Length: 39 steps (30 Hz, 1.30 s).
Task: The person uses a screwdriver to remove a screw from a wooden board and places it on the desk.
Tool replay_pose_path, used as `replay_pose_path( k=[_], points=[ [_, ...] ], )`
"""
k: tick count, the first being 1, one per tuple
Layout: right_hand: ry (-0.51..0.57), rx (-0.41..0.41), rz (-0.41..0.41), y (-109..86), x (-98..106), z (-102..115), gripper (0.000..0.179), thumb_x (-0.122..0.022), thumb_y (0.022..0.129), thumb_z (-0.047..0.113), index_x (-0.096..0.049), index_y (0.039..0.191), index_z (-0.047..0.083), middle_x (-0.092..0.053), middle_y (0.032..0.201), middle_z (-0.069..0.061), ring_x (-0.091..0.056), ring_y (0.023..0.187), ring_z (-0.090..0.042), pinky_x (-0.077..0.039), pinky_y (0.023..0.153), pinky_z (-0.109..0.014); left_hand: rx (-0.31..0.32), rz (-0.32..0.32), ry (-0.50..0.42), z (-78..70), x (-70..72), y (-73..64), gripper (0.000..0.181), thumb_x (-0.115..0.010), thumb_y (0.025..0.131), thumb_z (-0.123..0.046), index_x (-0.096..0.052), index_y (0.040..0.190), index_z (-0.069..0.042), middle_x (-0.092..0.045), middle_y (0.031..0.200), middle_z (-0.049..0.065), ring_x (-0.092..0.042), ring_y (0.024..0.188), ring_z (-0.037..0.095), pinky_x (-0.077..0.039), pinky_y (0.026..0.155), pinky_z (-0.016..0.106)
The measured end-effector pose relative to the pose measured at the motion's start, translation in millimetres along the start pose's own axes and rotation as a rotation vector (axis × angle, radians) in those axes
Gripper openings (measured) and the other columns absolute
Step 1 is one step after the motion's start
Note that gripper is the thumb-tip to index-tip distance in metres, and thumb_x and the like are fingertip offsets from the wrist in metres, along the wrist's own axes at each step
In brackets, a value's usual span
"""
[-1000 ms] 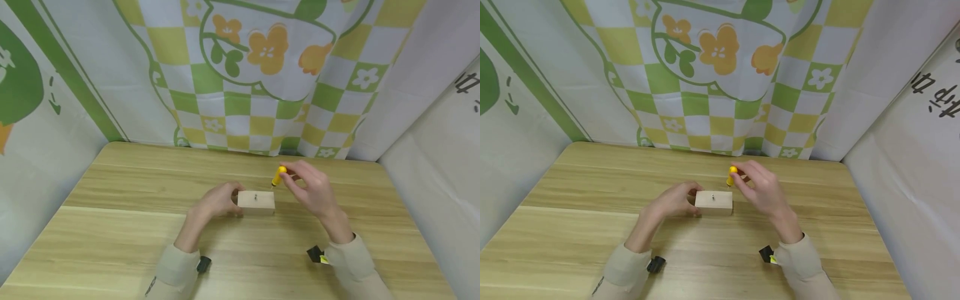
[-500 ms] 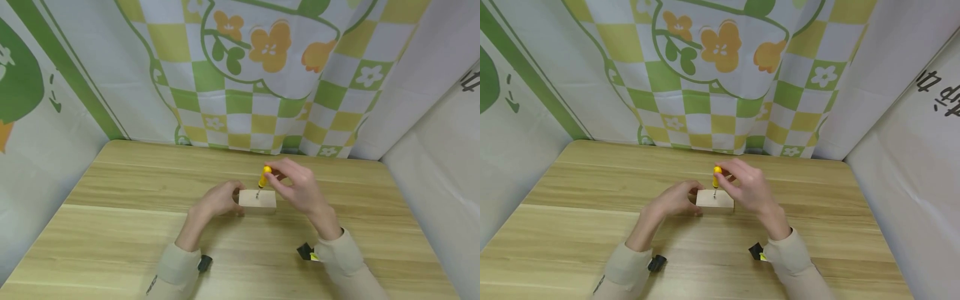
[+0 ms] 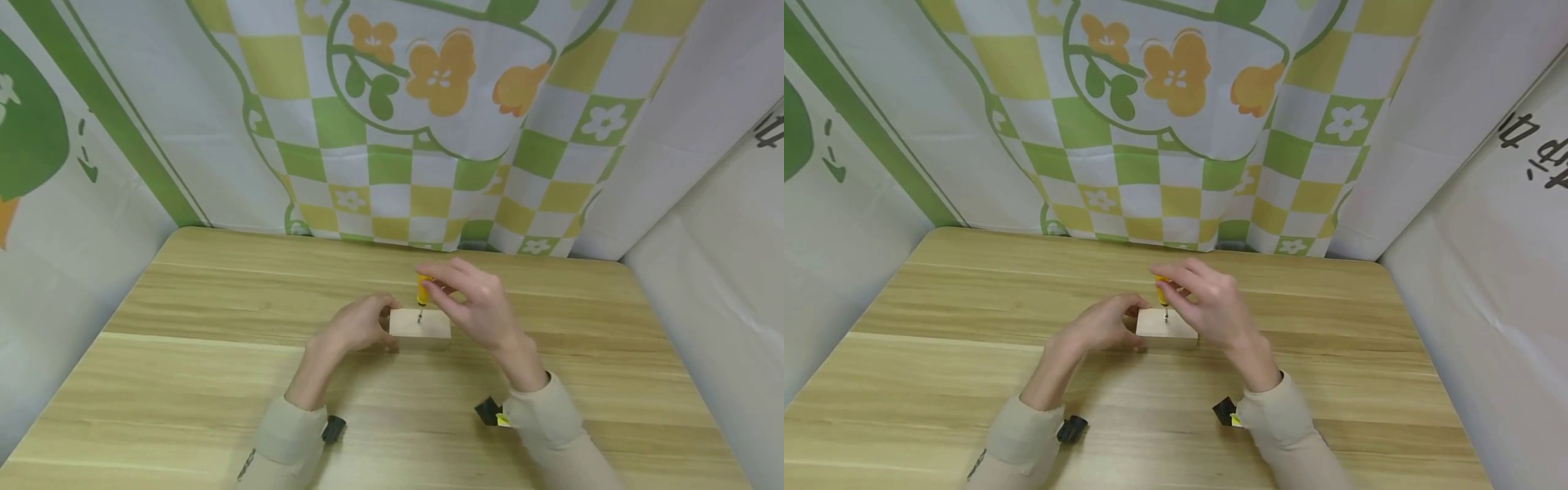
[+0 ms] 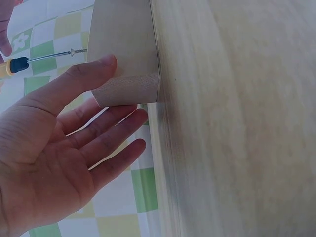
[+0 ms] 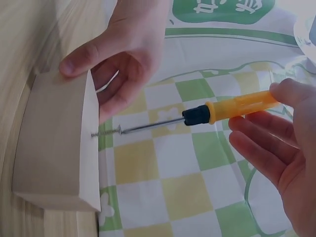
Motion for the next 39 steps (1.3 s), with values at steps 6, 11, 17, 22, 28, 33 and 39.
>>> replay_pose_path(
  k=[6, 11, 17, 22, 28, 33, 39],
  points=[
    [-0.033, -0.053, -0.043, 1.8, -2, 4, 0.019, -0.074, 0.086, 0.001, -0.074, 0.105, 0.002, -0.07, 0.084, -0.006, -0.07, 0.071, -0.015, -0.057, 0.068, -0.016, -0.001, 0.004, -0.005, -1.7, 1.2, -1.4, 0.052, -0.089, 0.072, -0.018, -0.067, 0.119, -0.015, -0.069, 0.115, 0.003, -0.062, 0.109, 0.021, -0.05, 0.098, 0.043],
    [-0.051, -0.072, -0.07, 3.6, -3, 5, 0.017, -0.075, 0.084, 0.0, -0.074, 0.101, 0.001, -0.07, 0.081, -0.006, -0.069, 0.069, -0.015, -0.056, 0.065, -0.016, -0.004, 0.003, 0.005, -1.6, 1.0, -0.5, 0.053, -0.089, 0.072, -0.017, -0.067, 0.12, -0.015, -0.069, 0.115, 0.002, -0.062, 0.108, 0.02, -0.05, 0.098, 0.042],
    [-0.109, -0.09, -0.09, 6.2, -4, 6, 0.014, -0.078, 0.083, 0.003, -0.072, 0.095, 0.001, -0.071, 0.078, -0.007, -0.068, 0.064, -0.013, -0.056, 0.059, -0.018, -0.01, 0.001, 0.009, -1.9, 1.5, 0.2, 0.052, -0.089, 0.071, -0.018, -0.067, 0.119, -0.015, -0.07, 0.117, 0.004, -0.063, 0.111, 0.021, -0.049, 0.099, 0.044],
    [-0.136, -0.098, -0.095, 6.3, -3, 8, 0.015, -0.081, 0.081, 0.005, -0.069, 0.088, 0.001, -0.071, 0.074, -0.007, -0.066, 0.058, -0.011, -0.054, 0.054, -0.017, -0.006, 0.008, 0.005, -1.2, 1.7, 0.6, 0.053, -0.089, 0.071, -0.017, -0.067, 0.119, -0.015, -0.069, 0.12, 0.004, -0.062, 0.114, 0.022, -0.048, 0.101, 0.044],
    [-0.146, -0.09, -0.084, 5.3, -5, 14, 0.019, -0.082, 0.08, 0.007, -0.064, 0.082, 0.002, -0.071, 0.07, -0.007, -0.065, 0.054, -0.01, -0.052, 0.052, -0.015, -0.009, 0.009, 0.011, -1.3, 2.6, 0.5, 0.053, -0.089, 0.072, -0.017, -0.067, 0.12, -0.016, -0.069, 0.118, 0.003, -0.062, 0.112, 0.022, -0.049, 0.1, 0.043],
    [-0.155, -0.083, -0.058, 5.2, -6, 19, 0.018, -0.082, 0.08, 0.008, -0.064, 0.083, 0.004, -0.07, 0.07, -0.005, -0.065, 0.054, -0.009, -0.052, 0.052, -0.016, -0.025, 0.012, 0.004, -1.4, 2.4, 0.7, 0.053, -0.089, 0.072, -0.016, -0.067, 0.12, -0.014, -0.069, 0.113, 0.002, -0.062, 0.107, 0.02, -0.051, 0.096, 0.042],
    [-0.124, -0.069, -0.004, 3.3, -8, 24, 0.017, -0.081, 0.08, 0.006, -0.066, 0.084, 0.003, -0.07, 0.07, -0.004, -0.065, 0.057, -0.008, -0.053, 0.053, -0.015, -0.029, 0.012, -0.005, 0.1, 1.2, 0.9, 0.053, -0.089, 0.072, -0.015, -0.067, 0.119, -0.014, -0.069, 0.113, 0.002, -0.062, 0.107, 0.019, -0.051, 0.096, 0.041]
  ],
)
Point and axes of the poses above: each hand's wrist, its own y-axis towards the middle knuckle, its own x-axis out of the back of the hand, z = x × y, the point moved 2 cm from there along y, towards the middle knuckle
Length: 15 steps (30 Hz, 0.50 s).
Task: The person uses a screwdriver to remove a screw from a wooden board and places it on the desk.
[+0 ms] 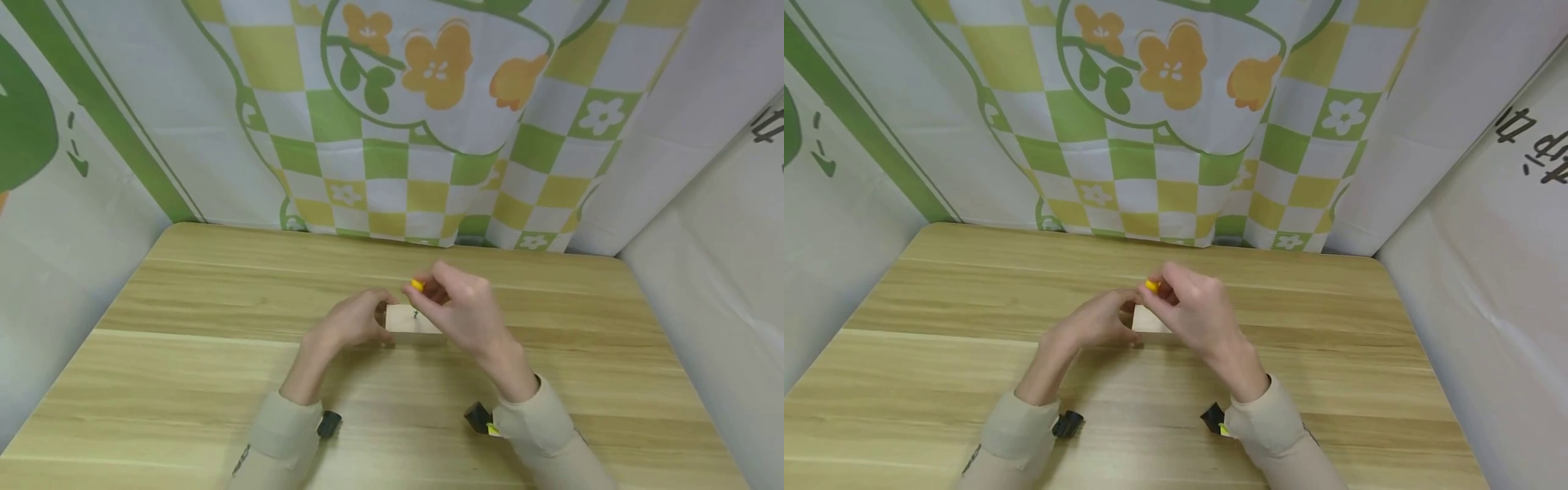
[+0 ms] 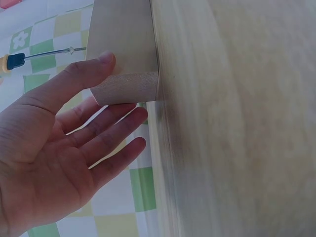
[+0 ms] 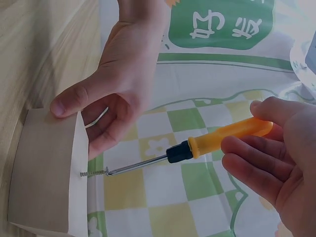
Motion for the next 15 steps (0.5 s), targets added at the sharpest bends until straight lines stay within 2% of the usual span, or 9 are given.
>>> replay_pose_path(
  k=[8, 11, 15],
  points=[
    [0.009, 0.063, 0.1, 4.4, -3.3, 8.5, 0.009, -0.077, 0.081, 0.005, -0.069, 0.086, 0.004, -0.07, 0.076, -0.003, -0.066, 0.062, -0.007, -0.055, 0.058, -0.017, 0.02, 0.006, 0.028, 1.3, 1.2, -0.1, 0.062, -0.089, 0.072, -0.017, -0.064, 0.129, -0.017, -0.067, 0.119, 0.008, -0.06, 0.112, 0.023, -0.051, 0.097, 0.043],
    [0.018, 0.018, 0.114, 6.1, -2.5, 7.2, 0.008, -0.076, 0.084, 0.006, -0.07, 0.088, 0.005, -0.07, 0.076, -0.002, -0.065, 0.062, -0.007, -0.054, 0.058, -0.016, 0.016, 0.01, 0.025, 1.3, 0.6, -0.1, 0.063, -0.089, 0.072, -0.018, -0.064, 0.129, -0.015, -0.067, 0.12, 0.009, -0.06, 0.113, 0.024, -0.05, 0.098, 0.043],
    [0.039, -0.091, 0.092, 9.6, 1.1, -1.3, 0.009, -0.077, 0.085, 0.007, -0.069, 0.089, 0.004, -0.07, 0.074, -0.003, -0.063, 0.06, -0.008, -0.053, 0.057, -0.016, 0.011, 0.004, 0.015, 0.5, 0.6, -0.2, 0.059, -0.089, 0.071, -0.019, -0.065, 0.125, -0.012, -0.068, 0.121, 0.008, -0.061, 0.115, 0.025, -0.05, 0.1, 0.043]
  ],
)
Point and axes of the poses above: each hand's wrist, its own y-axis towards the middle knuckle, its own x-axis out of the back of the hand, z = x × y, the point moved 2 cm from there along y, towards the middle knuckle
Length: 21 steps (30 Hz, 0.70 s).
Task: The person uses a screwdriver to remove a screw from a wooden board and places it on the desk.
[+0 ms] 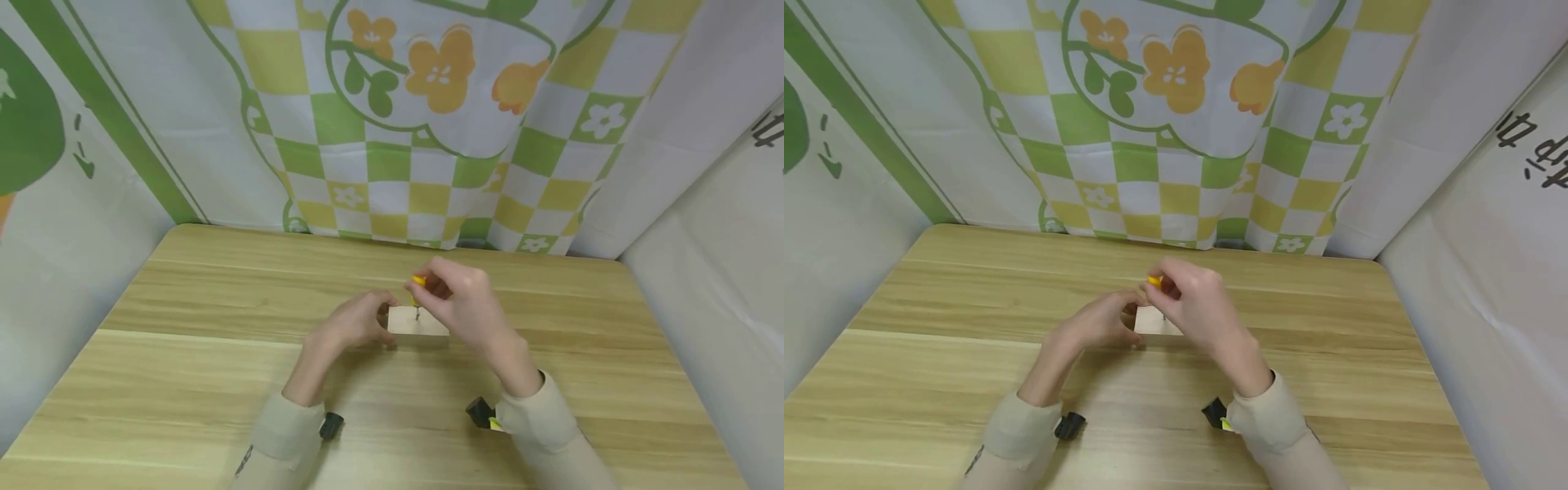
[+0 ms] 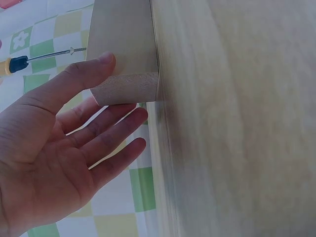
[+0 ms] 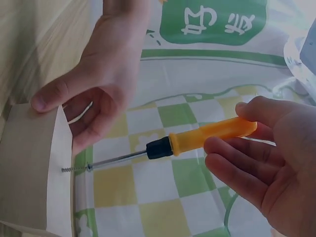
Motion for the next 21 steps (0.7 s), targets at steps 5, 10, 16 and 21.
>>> replay_pose_path(
  k=[5, 10, 16, 21],
  points=[
    [0.001, -0.06, -0.03, 2.9, 4, -9, 0.009, -0.077, 0.086, 0.008, -0.069, 0.088, 0.003, -0.07, 0.075, -0.005, -0.064, 0.06, -0.01, -0.054, 0.056, -0.019, 0.014, -0.003, -0.004, -1.3, -0.1, 0.2, 0.058, -0.088, 0.072, -0.018, -0.064, 0.125, -0.012, -0.067, 0.123, 0.009, -0.061, 0.117, 0.026, -0.048, 0.103, 0.044],
    [-0.01, -0.081, -0.056, 2.3, 8, -11, 0.009, -0.077, 0.085, 0.008, -0.069, 0.086, 0.003, -0.071, 0.079, -0.007, -0.067, 0.064, -0.012, -0.056, 0.058, -0.021, 0.013, 0.001, -0.005, -1.6, -0.7, 1.3, 0.056, -0.088, 0.072, -0.019, -0.065, 0.123, -0.013, -0.067, 0.122, 0.008, -0.061, 0.117, 0.025, -0.048, 0.103, 0.044],
    [-0.042, -0.085, -0.047, 1.1, 12, -7, 0.009, -0.078, 0.085, 0.007, -0.07, 0.086, 0.003, -0.071, 0.079, -0.007, -0.068, 0.065, -0.012, -0.056, 0.058, -0.02, 0.01, 0.008, -0.01, 0.2, -1.8, 2.0, 0.055, -0.088, 0.072, -0.018, -0.066, 0.122, -0.014, -0.068, 0.122, 0.006, -0.061, 0.117, 0.024, -0.047, 0.104, 0.044],
    [-0.068, -0.07, -0.013, 2.1, 16, -4, 0.007, -0.076, 0.085, 0.005, -0.071, 0.089, 0.001, -0.071, 0.081, -0.007, -0.068, 0.066, -0.012, -0.056, 0.059, -0.019, 0.007, 0.014, 0.008, -0.6, -0.1, 0.1, 0.056, -0.087, 0.073, -0.018, -0.065, 0.124, -0.014, -0.067, 0.124, 0.006, -0.06, 0.118, 0.024, -0.047, 0.105, 0.046]
  ],
)
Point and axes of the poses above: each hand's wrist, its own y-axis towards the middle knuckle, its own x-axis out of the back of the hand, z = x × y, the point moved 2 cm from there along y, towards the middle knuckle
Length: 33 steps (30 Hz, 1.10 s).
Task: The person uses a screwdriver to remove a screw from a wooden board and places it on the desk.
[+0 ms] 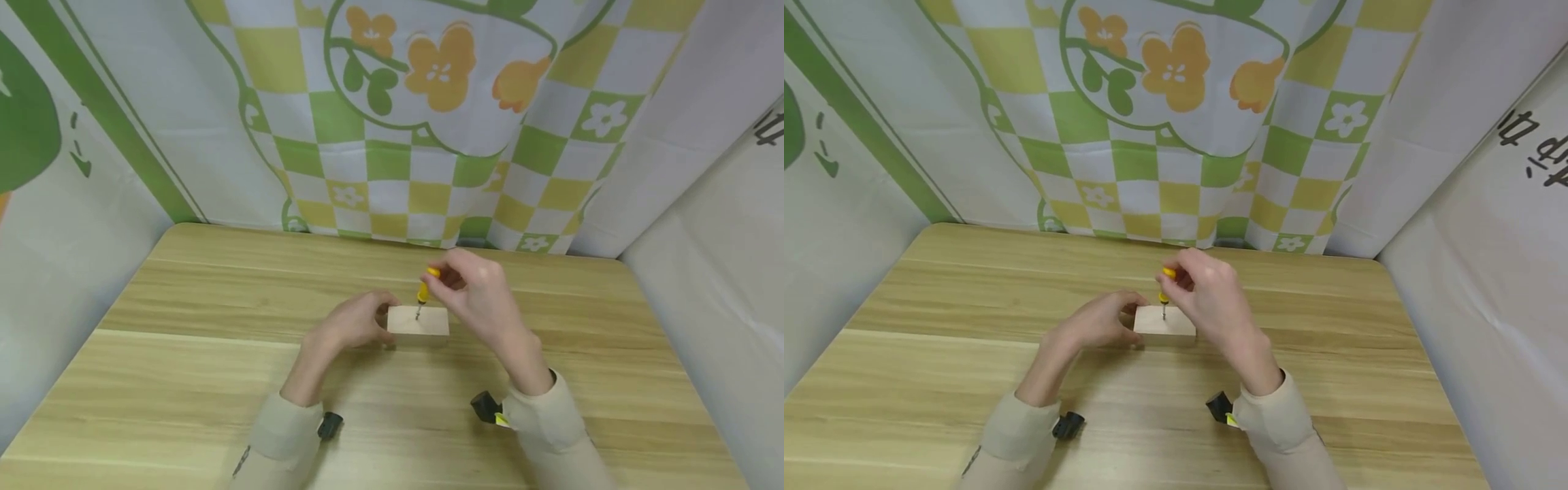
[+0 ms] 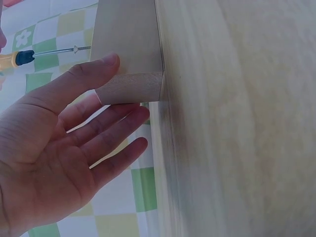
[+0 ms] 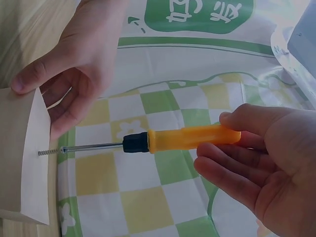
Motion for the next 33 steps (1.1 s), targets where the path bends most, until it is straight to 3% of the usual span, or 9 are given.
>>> replay_pose_path(
  k=[13, 24, 29, 33],
  points=[
    [0.034, 0.113, 0.147, 3.8, 12, -10, 0.016, -0.074, 0.087, 0.002, -0.072, 0.102, 0.001, -0.073, 0.09, -0.007, -0.07, 0.076, -0.013, -0.059, 0.069, -0.023, -0.027, 0.007, 0.024, 1.5, -0.2, 0.7, 0.058, -0.087, 0.074, -0.017, -0.065, 0.128, -0.014, -0.067, 0.127, 0.006, -0.061, 0.119, 0.024, -0.047, 0.105, 0.046],
    [0.098, 0.07, 0.243, 2.9, 18, -15, 0.025, -0.07, 0.089, -0.001, -0.073, 0.113, 0.007, -0.075, 0.106, -0.007, -0.073, 0.092, -0.016, -0.06, 0.075, -0.024, -0.032, 0.007, 0.025, 0.2, 0.7, -1.9, 0.057, -0.086, 0.074, -0.016, -0.067, 0.128, -0.015, -0.069, 0.125, 0.005, -0.063, 0.116, 0.023, -0.048, 0.103, 0.044],
    [0.144, 0.041, 0.217, -2.4, 11, -10, 0.026, -0.073, 0.088, 0.003, -0.071, 0.114, 0.006, -0.072, 0.108, -0.006, -0.071, 0.092, -0.018, -0.06, 0.071, -0.023, -0.036, 0.003, 0.018, 0.8, 0.3, -1.6, 0.057, -0.087, 0.073, -0.016, -0.067, 0.127, -0.016, -0.069, 0.124, 0.003, -0.063, 0.116, 0.022, -0.048, 0.103, 0.044],
    [0.108, 0.072, 0.122, -5.0, -1, -6, 0.027, -0.079, 0.083, 0.006, -0.072, 0.109, 0.006, -0.064, 0.1, -0.006, -0.069, 0.086, -0.017, -0.059, 0.067, -0.02, -0.036, 0.0, 0.009, 1.5, 0.6, -1.1, 0.059, -0.087, 0.073, -0.016, -0.067, 0.128, -0.017, -0.069, 0.125, 0.003, -0.062, 0.117, 0.022, -0.048, 0.104, 0.044]
  ],
)
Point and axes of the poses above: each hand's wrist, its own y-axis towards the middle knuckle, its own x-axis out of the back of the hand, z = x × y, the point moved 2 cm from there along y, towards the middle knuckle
